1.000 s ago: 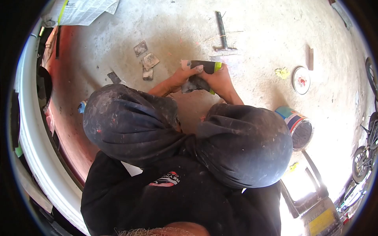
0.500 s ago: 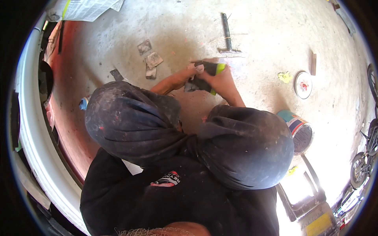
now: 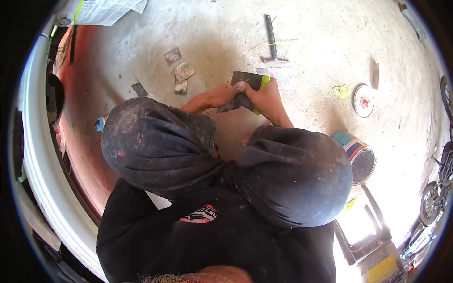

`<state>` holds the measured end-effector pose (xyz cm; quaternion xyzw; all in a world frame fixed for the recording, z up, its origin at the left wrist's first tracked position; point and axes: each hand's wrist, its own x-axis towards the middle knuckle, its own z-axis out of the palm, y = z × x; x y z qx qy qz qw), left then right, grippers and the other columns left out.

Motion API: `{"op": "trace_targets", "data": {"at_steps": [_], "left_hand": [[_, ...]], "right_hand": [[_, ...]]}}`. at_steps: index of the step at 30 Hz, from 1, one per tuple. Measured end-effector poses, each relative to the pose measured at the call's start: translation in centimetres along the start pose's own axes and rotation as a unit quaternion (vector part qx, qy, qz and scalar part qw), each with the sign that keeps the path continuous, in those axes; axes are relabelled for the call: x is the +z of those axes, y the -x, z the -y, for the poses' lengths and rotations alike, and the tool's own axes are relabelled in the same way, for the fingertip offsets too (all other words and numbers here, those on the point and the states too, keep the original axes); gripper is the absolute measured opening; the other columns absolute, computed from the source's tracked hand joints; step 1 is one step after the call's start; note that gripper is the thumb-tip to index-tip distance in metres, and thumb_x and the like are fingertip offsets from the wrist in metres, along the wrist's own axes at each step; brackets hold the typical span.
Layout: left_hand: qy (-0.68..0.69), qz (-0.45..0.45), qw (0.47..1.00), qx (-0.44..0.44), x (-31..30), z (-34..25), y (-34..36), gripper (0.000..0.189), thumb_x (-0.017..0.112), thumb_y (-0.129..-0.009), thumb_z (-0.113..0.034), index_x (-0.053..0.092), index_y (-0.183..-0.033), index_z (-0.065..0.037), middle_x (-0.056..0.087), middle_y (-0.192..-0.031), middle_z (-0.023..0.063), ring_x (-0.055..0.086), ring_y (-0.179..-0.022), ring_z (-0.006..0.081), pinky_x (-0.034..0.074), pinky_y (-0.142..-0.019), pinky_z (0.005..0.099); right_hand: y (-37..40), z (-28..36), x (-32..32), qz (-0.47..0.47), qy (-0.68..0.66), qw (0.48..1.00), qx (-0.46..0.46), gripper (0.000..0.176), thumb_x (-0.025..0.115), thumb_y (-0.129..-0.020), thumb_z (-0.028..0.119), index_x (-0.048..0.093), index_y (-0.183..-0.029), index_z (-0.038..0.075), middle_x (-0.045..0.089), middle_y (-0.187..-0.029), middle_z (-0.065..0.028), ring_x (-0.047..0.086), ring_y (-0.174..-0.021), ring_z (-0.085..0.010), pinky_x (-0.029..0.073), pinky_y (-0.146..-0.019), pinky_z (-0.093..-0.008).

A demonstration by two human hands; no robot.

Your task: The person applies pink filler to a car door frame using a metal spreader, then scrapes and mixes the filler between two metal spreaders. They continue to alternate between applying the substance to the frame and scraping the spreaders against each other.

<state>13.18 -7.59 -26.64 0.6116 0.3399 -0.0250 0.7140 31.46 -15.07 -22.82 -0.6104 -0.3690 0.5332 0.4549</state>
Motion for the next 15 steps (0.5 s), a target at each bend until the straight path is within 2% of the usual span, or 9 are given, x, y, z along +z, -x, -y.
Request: {"op": "trace_targets", "data": {"at_steps": [1,4,7,10,13,15], "left_hand": [[-0.006,0.020,1.000,-0.009,-0.1,0.7,-0.3,0.083,0.040,-0.101,-0.074,0.064,-0.129,0.000,0.068,-0.106,0.0101,0.059,-0.101,0.0182,0.048,-0.091,0.0355],[-0.083,0.003,0.996,0.039,-0.4,1.5,-0.5,0.089,0.037,-0.097,-0.080,0.064,-0.130,-0.002,0.069,-0.106,0.0129,0.061,-0.105,0.0212,0.048,-0.093,0.0372],[-0.043,0.026,0.998,0.030,-0.3,0.7,-0.2,0.098,0.039,-0.092,-0.085,0.059,-0.137,-0.001,0.068,-0.118,0.0123,0.059,-0.112,0.0215,0.047,-0.098,0.0372],[-0.065,0.023,0.998,-0.007,-0.3,-0.7,0.7,0.086,0.043,-0.096,-0.080,0.063,-0.132,-0.004,0.069,-0.111,0.0152,0.061,-0.109,0.0239,0.048,-0.096,0.0394],[-0.051,0.021,0.995,0.081,0.3,-0.2,0.8,0.085,0.049,-0.095,-0.078,0.062,-0.130,-0.002,0.068,-0.113,0.0128,0.062,-0.104,0.0222,0.050,-0.091,0.0401],[0.056,0.000,0.995,0.082,1.1,-0.4,0.9,0.080,0.056,-0.094,-0.075,0.063,-0.129,-0.002,0.068,-0.113,0.0098,0.062,-0.102,0.0203,0.050,-0.089,0.0392]], "right_hand": [[0.1,0.2,0.1,0.001,-0.004,1.000,0.003,0.023,0.079,-0.088,0.013,0.072,-0.100,-0.005,0.076,-0.086,-0.0096,0.070,-0.076,-0.0140,0.057,-0.067,-0.0307],[0.0,-0.4,-0.1,0.016,-0.007,1.000,0.007,0.024,0.080,-0.087,0.011,0.070,-0.102,-0.005,0.075,-0.088,-0.0099,0.070,-0.078,-0.0144,0.057,-0.068,-0.0306],[0.3,-0.6,-0.4,0.031,0.010,0.999,0.037,0.026,0.080,-0.090,0.015,0.072,-0.108,-0.003,0.076,-0.095,-0.0057,0.069,-0.084,-0.0112,0.058,-0.075,-0.0279],[0.5,-0.3,-0.5,0.039,-0.001,0.999,0.022,0.026,0.081,-0.089,0.015,0.073,-0.107,-0.003,0.076,-0.094,-0.0059,0.069,-0.083,-0.0113,0.058,-0.076,-0.0280],[0.7,0.3,-0.4,0.079,0.006,0.995,0.057,0.026,0.081,-0.086,0.010,0.070,-0.104,-0.006,0.075,-0.091,-0.0090,0.070,-0.083,-0.0140,0.057,-0.072,-0.0301],[0.8,0.2,-0.2,0.046,-0.005,0.998,0.038,0.025,0.080,-0.087,0.010,0.071,-0.103,-0.006,0.075,-0.091,-0.0087,0.070,-0.081,-0.0136,0.057,-0.071,-0.0296]]}}
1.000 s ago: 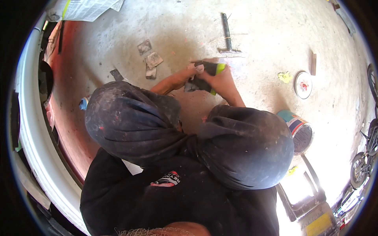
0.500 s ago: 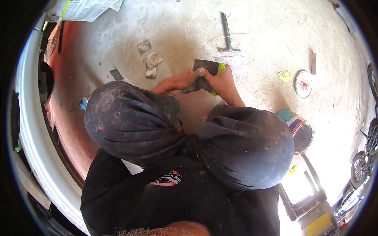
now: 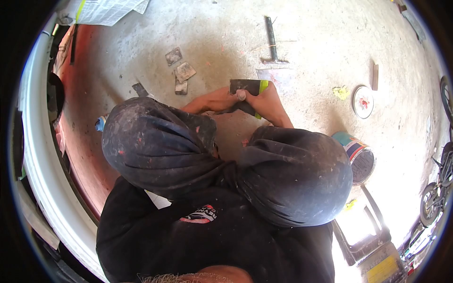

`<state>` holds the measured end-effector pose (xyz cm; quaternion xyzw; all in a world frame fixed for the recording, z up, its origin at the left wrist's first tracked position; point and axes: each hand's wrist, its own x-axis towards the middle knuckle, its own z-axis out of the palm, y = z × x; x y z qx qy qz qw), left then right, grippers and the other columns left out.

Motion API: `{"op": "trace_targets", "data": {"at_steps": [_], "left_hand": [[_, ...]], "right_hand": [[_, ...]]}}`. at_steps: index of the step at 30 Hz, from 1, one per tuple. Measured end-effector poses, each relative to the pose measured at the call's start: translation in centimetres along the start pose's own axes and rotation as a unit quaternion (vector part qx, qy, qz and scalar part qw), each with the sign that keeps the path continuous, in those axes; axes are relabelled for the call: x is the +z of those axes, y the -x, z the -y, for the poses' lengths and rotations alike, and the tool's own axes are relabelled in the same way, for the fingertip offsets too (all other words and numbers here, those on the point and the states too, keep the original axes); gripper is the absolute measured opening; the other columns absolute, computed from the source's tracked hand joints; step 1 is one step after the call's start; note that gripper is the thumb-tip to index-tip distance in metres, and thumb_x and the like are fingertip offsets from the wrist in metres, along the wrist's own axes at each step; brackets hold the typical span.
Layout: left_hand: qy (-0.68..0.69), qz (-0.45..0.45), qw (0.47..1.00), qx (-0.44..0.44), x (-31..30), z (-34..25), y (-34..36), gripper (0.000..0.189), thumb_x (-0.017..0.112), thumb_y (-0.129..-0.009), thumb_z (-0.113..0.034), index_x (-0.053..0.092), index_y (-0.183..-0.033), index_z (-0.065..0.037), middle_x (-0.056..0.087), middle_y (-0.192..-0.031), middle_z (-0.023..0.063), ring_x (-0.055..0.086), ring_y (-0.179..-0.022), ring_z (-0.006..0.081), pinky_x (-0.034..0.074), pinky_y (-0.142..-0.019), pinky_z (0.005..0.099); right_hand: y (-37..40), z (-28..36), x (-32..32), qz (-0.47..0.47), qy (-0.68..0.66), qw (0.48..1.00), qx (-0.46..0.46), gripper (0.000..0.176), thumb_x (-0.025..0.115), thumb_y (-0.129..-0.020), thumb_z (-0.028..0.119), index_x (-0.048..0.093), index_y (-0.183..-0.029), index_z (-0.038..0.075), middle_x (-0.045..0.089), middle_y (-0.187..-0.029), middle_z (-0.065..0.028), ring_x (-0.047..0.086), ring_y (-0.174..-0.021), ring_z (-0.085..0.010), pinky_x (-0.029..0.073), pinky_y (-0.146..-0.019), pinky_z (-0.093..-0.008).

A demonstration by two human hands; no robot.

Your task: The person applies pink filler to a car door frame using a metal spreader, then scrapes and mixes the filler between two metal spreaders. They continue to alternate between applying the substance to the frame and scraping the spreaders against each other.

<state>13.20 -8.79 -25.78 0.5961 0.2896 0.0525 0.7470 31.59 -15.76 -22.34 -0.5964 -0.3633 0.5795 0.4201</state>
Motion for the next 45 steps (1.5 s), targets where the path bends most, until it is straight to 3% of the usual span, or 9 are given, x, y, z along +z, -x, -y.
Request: {"op": "trace_targets", "data": {"at_steps": [7,16,19,25,29,32,38,41,45], "left_hand": [[0.035,-0.063,0.997,0.017,-1.0,-1.8,-1.5,0.069,0.075,-0.090,-0.057,0.062,-0.131,-0.004,0.066,-0.118,0.0065,0.060,-0.109,0.0161,0.050,-0.095,0.0335],[-0.099,0.001,0.994,-0.045,-1.6,-1.5,-0.7,0.063,0.078,-0.089,-0.054,0.064,-0.129,-0.007,0.067,-0.109,-0.0001,0.059,-0.101,0.0121,0.049,-0.088,0.0313],[-0.043,0.012,0.999,0.002,-0.7,-1.6,-0.1,0.060,0.075,-0.093,-0.050,0.062,-0.134,-0.008,0.068,-0.119,0.0059,0.060,-0.110,0.0160,0.048,-0.098,0.0346],[0.145,-0.060,0.982,0.103,-0.4,-2.2,-1.8,0.070,0.081,-0.090,-0.046,0.055,-0.139,-0.003,0.065,-0.127,0.0033,0.058,-0.115,0.0133,0.049,-0.100,0.0333],[-0.063,-0.074,0.994,-0.053,-1.0,-2.2,-1.2,0.066,0.073,-0.093,-0.057,0.064,-0.129,-0.002,0.069,-0.112,0.0074,0.061,-0.102,0.0153,0.051,-0.089,0.0340],[-0.086,-0.057,0.994,-0.035,-1.3,1.2,-2.0,0.074,0.065,-0.091,-0.071,0.069,-0.118,-0.002,0.070,-0.098,0.0075,0.062,-0.091,0.0160,0.052,-0.080,0.0352],[-0.231,0.048,0.951,-0.198,-2.3,-2.6,-1.2,0.092,0.051,-0.086,-0.087,0.063,-0.124,-0.004,0.067,-0.105,0.0085,0.060,-0.098,0.0180,0.050,-0.084,0.0369],[-0.130,0.026,0.991,0.003,-0.6,-0.9,-0.1,0.089,0.048,-0.092,-0.083,0.060,-0.132,-0.004,0.068,-0.110,0.0120,0.063,-0.097,0.0225,0.051,-0.085,0.0415],[0.042,-0.034,0.998,0.020,0.3,-0.1,-1.0,0.105,0.029,-0.088,-0.092,0.053,-0.144,-0.007,0.066,-0.122,0.0097,0.063,-0.103,0.0218,0.052,-0.089,0.0396]], "right_hand": [[-0.8,-0.3,0.2,-0.107,-0.106,0.988,-0.015,0.019,0.078,-0.088,0.011,0.075,-0.098,-0.004,0.076,-0.088,-0.0075,0.070,-0.076,-0.0125,0.057,-0.070,-0.0285],[-0.3,-0.8,0.4,-0.017,-0.064,0.997,-0.031,0.021,0.081,-0.086,0.012,0.074,-0.098,-0.003,0.076,-0.088,-0.0063,0.070,-0.078,-0.0120,0.056,-0.070,-0.0282],[-0.4,-0.5,-0.1,0.019,0.024,0.999,-0.011,0.023,0.081,-0.086,0.011,0.074,-0.102,-0.004,0.076,-0.090,-0.0060,0.070,-0.080,-0.0120,0.057,-0.071,-0.0282],[-1.4,-0.3,0.3,-0.104,-0.160,0.981,-0.012,0.023,0.081,-0.087,0.011,0.075,-0.103,-0.004,0.076,-0.092,-0.0058,0.070,-0.080,-0.0116,0.057,-0.071,-0.0279],[-1.3,-1.1,-0.2,-0.095,-0.084,0.992,-0.009,0.020,0.080,-0.088,0.011,0.076,-0.101,-0.004,0.077,-0.090,-0.0065,0.070,-0.077,-0.0113,0.056,-0.069,-0.0275],[-0.8,-0.7,0.0,-0.090,-0.049,0.995,-0.011,0.018,0.078,-0.088,0.009,0.076,-0.099,-0.004,0.077,-0.088,-0.0066,0.069,-0.076,-0.0110,0.056,-0.069,-0.0272],[-0.7,-0.8,-0.4,-0.050,-0.036,0.998,-0.006,0.019,0.080,-0.086,0.010,0.076,-0.098,-0.003,0.076,-0.085,-0.0068,0.069,-0.076,-0.0112,0.056,-0.069,-0.0278],[-0.4,0.0,-0.5,0.014,0.026,1.000,0.001,0.020,0.080,-0.085,0.010,0.075,-0.099,-0.003,0.076,-0.086,-0.0073,0.069,-0.076,-0.0114,0.056,-0.068,-0.0273],[-1.2,-0.6,0.0,-0.041,-0.038,0.998,-0.020,0.021,0.081,-0.085,0.009,0.074,-0.100,-0.004,0.076,-0.090,-0.0075,0.070,-0.076,-0.0124,0.057,-0.069,-0.0279]]}}
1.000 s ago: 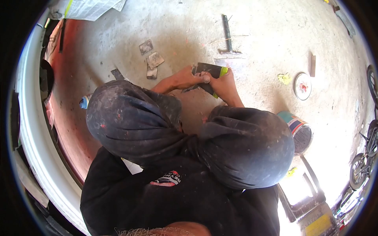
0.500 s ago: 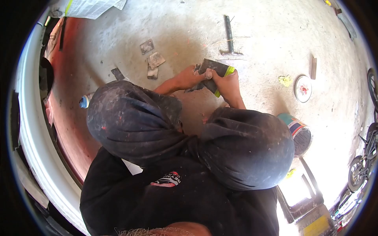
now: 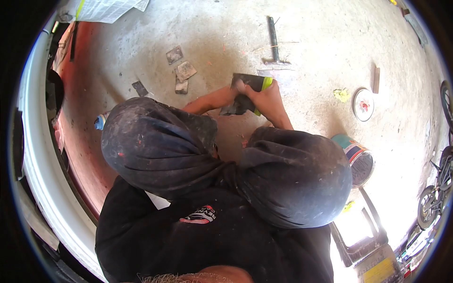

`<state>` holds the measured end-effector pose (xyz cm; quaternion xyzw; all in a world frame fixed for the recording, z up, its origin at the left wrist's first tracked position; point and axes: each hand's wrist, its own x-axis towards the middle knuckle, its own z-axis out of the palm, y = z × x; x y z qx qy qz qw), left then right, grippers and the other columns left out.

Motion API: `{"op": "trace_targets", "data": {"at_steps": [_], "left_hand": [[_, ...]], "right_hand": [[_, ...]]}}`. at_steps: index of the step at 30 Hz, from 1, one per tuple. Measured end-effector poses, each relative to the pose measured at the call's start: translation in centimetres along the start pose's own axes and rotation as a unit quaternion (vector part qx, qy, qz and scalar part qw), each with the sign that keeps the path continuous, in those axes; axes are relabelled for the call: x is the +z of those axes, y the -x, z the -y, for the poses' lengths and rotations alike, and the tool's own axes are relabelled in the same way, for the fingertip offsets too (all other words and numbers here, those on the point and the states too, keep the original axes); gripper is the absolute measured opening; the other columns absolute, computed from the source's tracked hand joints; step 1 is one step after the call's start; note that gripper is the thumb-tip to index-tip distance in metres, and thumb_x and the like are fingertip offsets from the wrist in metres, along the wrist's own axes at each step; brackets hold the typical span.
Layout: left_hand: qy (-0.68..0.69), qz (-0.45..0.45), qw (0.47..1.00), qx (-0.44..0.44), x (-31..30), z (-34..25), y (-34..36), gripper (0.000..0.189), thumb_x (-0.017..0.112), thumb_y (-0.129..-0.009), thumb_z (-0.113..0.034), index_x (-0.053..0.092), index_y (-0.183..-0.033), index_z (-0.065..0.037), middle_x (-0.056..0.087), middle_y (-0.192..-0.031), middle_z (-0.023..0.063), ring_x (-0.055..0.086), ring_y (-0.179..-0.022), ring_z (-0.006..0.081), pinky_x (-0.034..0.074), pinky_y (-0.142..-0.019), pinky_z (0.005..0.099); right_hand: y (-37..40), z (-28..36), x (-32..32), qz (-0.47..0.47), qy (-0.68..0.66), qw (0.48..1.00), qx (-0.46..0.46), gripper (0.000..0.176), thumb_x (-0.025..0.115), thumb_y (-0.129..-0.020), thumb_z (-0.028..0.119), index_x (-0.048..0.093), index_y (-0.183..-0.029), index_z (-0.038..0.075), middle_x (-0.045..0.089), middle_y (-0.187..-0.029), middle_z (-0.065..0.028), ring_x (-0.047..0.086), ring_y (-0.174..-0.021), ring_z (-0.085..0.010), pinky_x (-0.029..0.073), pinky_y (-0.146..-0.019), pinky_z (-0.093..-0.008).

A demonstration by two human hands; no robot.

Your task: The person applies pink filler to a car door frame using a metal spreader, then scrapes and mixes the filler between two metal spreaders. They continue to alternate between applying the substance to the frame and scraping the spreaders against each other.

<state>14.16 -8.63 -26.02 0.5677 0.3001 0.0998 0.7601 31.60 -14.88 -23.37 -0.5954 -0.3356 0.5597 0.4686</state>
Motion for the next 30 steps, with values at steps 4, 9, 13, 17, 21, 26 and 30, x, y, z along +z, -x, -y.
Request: {"op": "trace_targets", "data": {"at_steps": [4,9,13,17,21,26,30], "left_hand": [[0.337,-0.007,0.942,-0.011,-2.8,-0.5,-1.3,0.113,0.016,-0.084,-0.096,0.054,-0.146,-0.010,0.066,-0.118,0.0069,0.063,-0.101,0.0190,0.053,-0.088,0.0373],[0.344,-0.193,0.919,0.002,-4.7,0.9,-1.7,0.086,0.040,-0.094,-0.079,0.062,-0.134,-0.005,0.069,-0.110,0.0061,0.066,-0.093,0.0178,0.055,-0.082,0.0355],[0.353,-0.295,0.887,-0.035,-5.3,0.9,-2.4,0.045,0.066,-0.099,-0.043,0.065,-0.124,-0.005,0.071,-0.109,0.0073,0.068,-0.091,0.0192,0.058,-0.081,0.0360],[0.346,-0.342,0.874,-0.017,-5.1,0.4,-2.2,0.030,0.068,-0.101,-0.028,0.066,-0.119,-0.004,0.072,-0.107,0.0077,0.070,-0.090,0.0206,0.060,-0.081,0.0368],[0.347,-0.366,0.863,-0.024,-5.4,-0.5,-2.0,0.029,0.067,-0.101,-0.022,0.065,-0.121,-0.002,0.072,-0.108,0.0095,0.071,-0.094,0.0209,0.060,-0.083,0.0369],[0.337,-0.401,0.851,0.038,-7.3,0.9,-2.0,0.030,0.069,-0.096,-0.010,0.064,-0.123,0.003,0.071,-0.114,0.0135,0.070,-0.097,0.0215,0.059,-0.085,0.0355],[0.267,-0.368,0.891,0.002,-7.5,0.4,-1.5,0.029,0.067,-0.092,-0.002,0.064,-0.121,0.004,0.069,-0.114,0.0137,0.069,-0.097,0.0222,0.058,-0.088,0.0355]], "right_hand": [[-0.8,0.2,0.2,-0.053,-0.149,0.987,0.026,0.022,0.080,-0.087,0.007,0.073,-0.105,-0.002,0.075,-0.094,-0.0070,0.071,-0.081,-0.0141,0.058,-0.074,-0.0296],[0.2,-0.6,-0.3,-0.070,-0.193,0.978,0.028,0.026,0.078,-0.087,0.002,0.071,-0.111,0.001,0.075,-0.100,-0.0068,0.070,-0.088,-0.0145,0.057,-0.081,-0.0307],[0.3,-1.5,-0.4,-0.070,-0.204,0.976,0.031,0.029,0.077,-0.087,0.001,0.070,-0.115,0.002,0.074,-0.104,-0.0071,0.070,-0.093,-0.0155,0.057,-0.083,-0.0315],[-0.2,-2.2,-1.0,-0.058,-0.223,0.972,0.056,0.030,0.076,-0.088,0.000,0.069,-0.117,0.002,0.074,-0.105,-0.0078,0.071,-0.094,-0.0170,0.058,-0.083,-0.0319],[-0.1,-2.1,-0.9,-0.056,-0.234,0.969,0.060,0.029,0.075,-0.089,-0.001,0.069,-0.116,0.002,0.074,-0.105,-0.0086,0.072,-0.094,-0.0183,0.058,-0.084,-0.0327],[0.0,-2.1,-1.2,-0.102,-0.196,0.973,0.064,0.027,0.074,-0.090,0.000,0.069,-0.116,0.001,0.074,-0.107,-0.0095,0.072,-0.094,-0.0184,0.058,-0.084,-0.0334],[0.0,-1.7,-1.7,-0.124,-0.211,0.968,0.062,0.027,0.075,-0.090,0.001,0.069,-0.116,0.001,0.074,-0.108,-0.0091,0.071,-0.095,-0.0178,0.058,-0.085,-0.0332]]}}
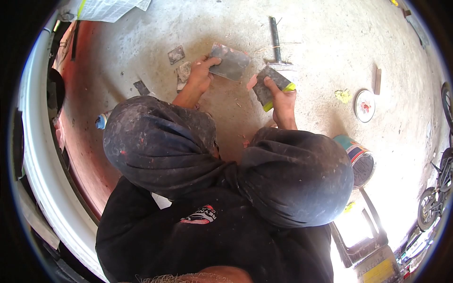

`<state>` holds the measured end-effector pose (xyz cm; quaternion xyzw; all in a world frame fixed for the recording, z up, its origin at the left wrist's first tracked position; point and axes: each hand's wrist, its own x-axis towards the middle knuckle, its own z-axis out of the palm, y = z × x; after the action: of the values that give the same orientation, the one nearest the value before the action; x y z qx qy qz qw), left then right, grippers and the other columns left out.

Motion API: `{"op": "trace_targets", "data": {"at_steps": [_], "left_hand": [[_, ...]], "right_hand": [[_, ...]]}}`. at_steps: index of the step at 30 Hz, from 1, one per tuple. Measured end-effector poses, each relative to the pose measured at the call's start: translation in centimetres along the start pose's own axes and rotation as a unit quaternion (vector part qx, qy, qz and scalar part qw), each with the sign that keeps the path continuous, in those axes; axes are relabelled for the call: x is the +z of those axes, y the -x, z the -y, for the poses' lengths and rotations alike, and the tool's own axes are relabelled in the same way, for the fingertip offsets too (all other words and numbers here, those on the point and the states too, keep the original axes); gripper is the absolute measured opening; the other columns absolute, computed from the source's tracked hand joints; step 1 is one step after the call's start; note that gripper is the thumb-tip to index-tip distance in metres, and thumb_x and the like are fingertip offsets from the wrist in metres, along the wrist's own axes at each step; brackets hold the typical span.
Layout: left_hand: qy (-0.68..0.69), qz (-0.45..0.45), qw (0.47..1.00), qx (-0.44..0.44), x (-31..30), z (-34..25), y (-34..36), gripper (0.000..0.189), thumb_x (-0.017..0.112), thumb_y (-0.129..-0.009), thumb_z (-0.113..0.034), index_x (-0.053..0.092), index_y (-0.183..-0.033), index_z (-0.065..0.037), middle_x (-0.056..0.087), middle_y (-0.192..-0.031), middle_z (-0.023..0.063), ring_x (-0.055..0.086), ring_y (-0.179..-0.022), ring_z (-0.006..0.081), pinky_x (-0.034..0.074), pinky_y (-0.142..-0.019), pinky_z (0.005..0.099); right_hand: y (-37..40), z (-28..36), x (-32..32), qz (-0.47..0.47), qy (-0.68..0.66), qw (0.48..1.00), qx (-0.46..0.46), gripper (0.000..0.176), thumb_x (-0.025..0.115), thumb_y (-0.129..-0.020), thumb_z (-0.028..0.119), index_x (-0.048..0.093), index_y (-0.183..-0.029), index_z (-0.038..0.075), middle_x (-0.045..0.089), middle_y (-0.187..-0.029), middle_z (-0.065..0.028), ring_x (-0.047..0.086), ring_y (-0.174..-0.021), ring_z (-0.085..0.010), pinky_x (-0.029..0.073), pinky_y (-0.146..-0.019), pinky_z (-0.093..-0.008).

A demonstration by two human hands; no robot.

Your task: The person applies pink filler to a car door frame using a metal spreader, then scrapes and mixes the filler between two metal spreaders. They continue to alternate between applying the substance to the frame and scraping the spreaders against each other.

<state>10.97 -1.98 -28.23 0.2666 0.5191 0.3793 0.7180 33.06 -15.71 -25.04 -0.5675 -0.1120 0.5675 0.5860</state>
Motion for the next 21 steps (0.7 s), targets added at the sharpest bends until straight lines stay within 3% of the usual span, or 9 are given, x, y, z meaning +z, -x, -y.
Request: {"op": "trace_targets", "data": {"at_steps": [2,8,11,14,17,20,21], "left_hand": [[-0.042,0.051,0.997,-0.046,0.9,-0.9,1.6,0.031,0.063,-0.092,-0.002,0.063,-0.122,0.005,0.069,-0.113,0.0127,0.069,-0.098,0.0226,0.057,-0.089,0.0357],[0.008,0.194,0.974,-0.118,1.5,0.8,1.8,0.043,0.052,-0.094,-0.005,0.056,-0.136,0.004,0.066,-0.125,0.0136,0.068,-0.109,0.0239,0.054,-0.101,0.0380],[0.094,0.265,0.953,-0.115,2.3,0.9,2.8,0.047,0.051,-0.094,-0.005,0.052,-0.141,0.003,0.064,-0.130,0.0137,0.066,-0.114,0.0239,0.051,-0.106,0.0397],[-0.037,0.322,0.945,-0.051,3.0,0.0,3.8,0.051,0.053,-0.095,-0.011,0.049,-0.144,0.001,0.062,-0.132,0.0134,0.065,-0.118,0.0229,0.050,-0.107,0.0396],[-0.144,0.421,0.894,-0.055,3.1,-0.8,3.9,0.053,0.057,-0.099,-0.022,0.048,-0.145,0.001,0.061,-0.133,0.0128,0.063,-0.121,0.0215,0.050,-0.107,0.0387],[-0.004,0.316,0.940,-0.129,2.8,-0.1,4.5,0.059,0.062,-0.101,-0.036,0.049,-0.144,0.001,0.062,-0.133,0.0129,0.062,-0.121,0.0218,0.051,-0.105,0.0374],[0.008,0.325,0.938,-0.122,2.8,-0.1,4.5,0.063,0.061,-0.101,-0.043,0.049,-0.144,0.002,0.062,-0.133,0.0130,0.063,-0.120,0.0222,0.051,-0.105,0.0380]], "right_hand": [[0.1,0.0,0.1,0.002,0.000,1.000,-0.011,0.028,0.076,-0.089,0.002,0.069,-0.116,0.001,0.074,-0.107,-0.0088,0.071,-0.095,-0.0178,0.058,-0.085,-0.0328],[-0.8,-0.5,-0.1,0.007,0.010,1.000,-0.024,0.030,0.078,-0.088,0.002,0.070,-0.117,0.000,0.074,-0.107,-0.0085,0.070,-0.096,-0.0179,0.057,-0.086,-0.0328],[-0.9,0.0,-0.2,0.007,0.021,0.999,-0.034,0.030,0.079,-0.087,0.003,0.070,-0.116,-0.001,0.074,-0.107,-0.0089,0.070,-0.096,-0.0178,0.057,-0.086,-0.0333],[-1.0,0.5,-0.3,0.019,0.045,0.998,-0.027,0.032,0.079,-0.087,0.003,0.069,-0.117,-0.001,0.074,-0.107,-0.0095,0.070,-0.096,-0.0185,0.057,-0.087,-0.0337],[-1.2,0.4,-0.3,0.052,0.066,0.996,-0.003,0.036,0.078,-0.088,0.001,0.067,-0.121,-0.001,0.073,-0.110,-0.0096,0.070,-0.098,-0.0194,0.057,-0.091,-0.0341],[-1.1,0.0,-0.2,0.070,0.052,0.996,-0.018,0.035,0.079,-0.087,0.002,0.068,-0.119,-0.002,0.074,-0.107,-0.0099,0.070,-0.096,-0.0193,0.057,-0.089,-0.0339],[-1.1,0.2,0.0,0.071,0.044,0.996,-0.025,0.034,0.081,-0.086,0.004,0.069,-0.117,-0.003,0.074,-0.106,-0.0106,0.070,-0.094,-0.0194,0.057,-0.087,-0.0337]]}}
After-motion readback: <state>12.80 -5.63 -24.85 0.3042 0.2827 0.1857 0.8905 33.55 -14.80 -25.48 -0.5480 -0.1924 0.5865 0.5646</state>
